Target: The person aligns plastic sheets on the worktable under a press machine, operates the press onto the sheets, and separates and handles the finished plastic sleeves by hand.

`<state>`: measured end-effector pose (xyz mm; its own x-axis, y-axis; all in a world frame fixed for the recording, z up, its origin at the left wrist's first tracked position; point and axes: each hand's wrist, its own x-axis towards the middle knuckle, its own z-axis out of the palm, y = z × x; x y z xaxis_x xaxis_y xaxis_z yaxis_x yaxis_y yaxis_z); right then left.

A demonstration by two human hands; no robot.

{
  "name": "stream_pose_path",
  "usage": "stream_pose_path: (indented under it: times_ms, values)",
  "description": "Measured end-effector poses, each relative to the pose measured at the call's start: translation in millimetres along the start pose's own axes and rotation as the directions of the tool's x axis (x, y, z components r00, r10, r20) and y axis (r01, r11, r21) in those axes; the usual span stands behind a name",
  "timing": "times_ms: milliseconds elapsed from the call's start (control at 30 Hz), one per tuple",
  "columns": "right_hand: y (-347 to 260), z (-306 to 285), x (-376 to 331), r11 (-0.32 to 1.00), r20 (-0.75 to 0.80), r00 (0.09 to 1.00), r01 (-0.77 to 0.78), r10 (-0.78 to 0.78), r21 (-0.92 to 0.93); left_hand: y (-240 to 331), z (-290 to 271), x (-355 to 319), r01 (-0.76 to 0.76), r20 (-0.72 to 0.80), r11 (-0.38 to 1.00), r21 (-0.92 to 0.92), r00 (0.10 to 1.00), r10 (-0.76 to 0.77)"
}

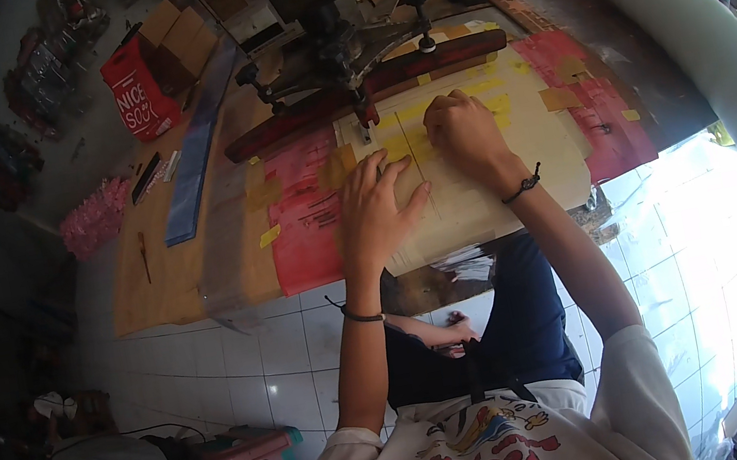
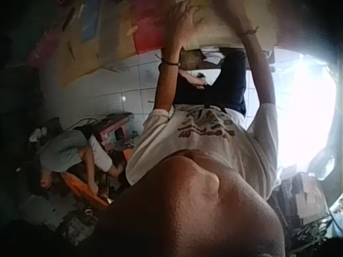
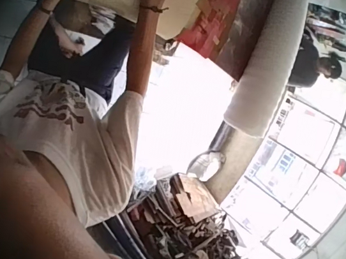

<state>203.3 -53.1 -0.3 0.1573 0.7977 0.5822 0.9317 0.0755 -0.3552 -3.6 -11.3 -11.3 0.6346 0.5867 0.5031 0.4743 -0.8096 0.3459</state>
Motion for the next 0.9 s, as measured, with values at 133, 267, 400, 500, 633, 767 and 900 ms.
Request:
stream_pose_path:
  times_ms: [133,267,400,500,633,767,900]
  values:
    - [5.5,-2.1,-3.4,0.997,-0.047,0.999,0.003,0.0,0.072,0.9,-2.3,1.0,0.009,0.009,1.0,0.001,1.0,-0.009]
    - [3.7,-31.2,-27.8,0.992,0.136,0.989,-0.066,0.051,0.111,1.3,1.1,-1.2,0.013,-0.013,1.0,-0.007,1.0,-0.013]
    - [-3.9,-61.9,-50.7,0.997,0.191,0.98,0.036,-0.048,0.07,1.6,-2.3,-2.2,0.007,-0.005,1.0,-0.003,1.0,-0.007]
    - [-6.9,-67.9,-59.3,0.985,0.14,0.989,-0.062,0.039,0.162,1.0,-1.9,0.9,0.014,0.002,1.0,-0.004,1.0,-0.014]
    - [9.8,-74.1,-57.4,0.988,0.178,0.981,0.053,-0.079,0.148,-1.2,0.0,3.1,0.013,-0.014,1.0,-0.01,1.0,-0.013]
    - [12.0,-70.0,-54.0,0.942,0.231,0.965,0.039,-0.122,0.333,0.5,-0.7,2.1,0.013,0.003,1.0,0.003,1.0,-0.013]
    - [-12.9,-57.8,-41.6,0.956,0.187,0.981,-0.009,-0.049,0.295,1.0,-0.3,2.1,0.015,0.001,1.0,-0.01,1.0,-0.015]
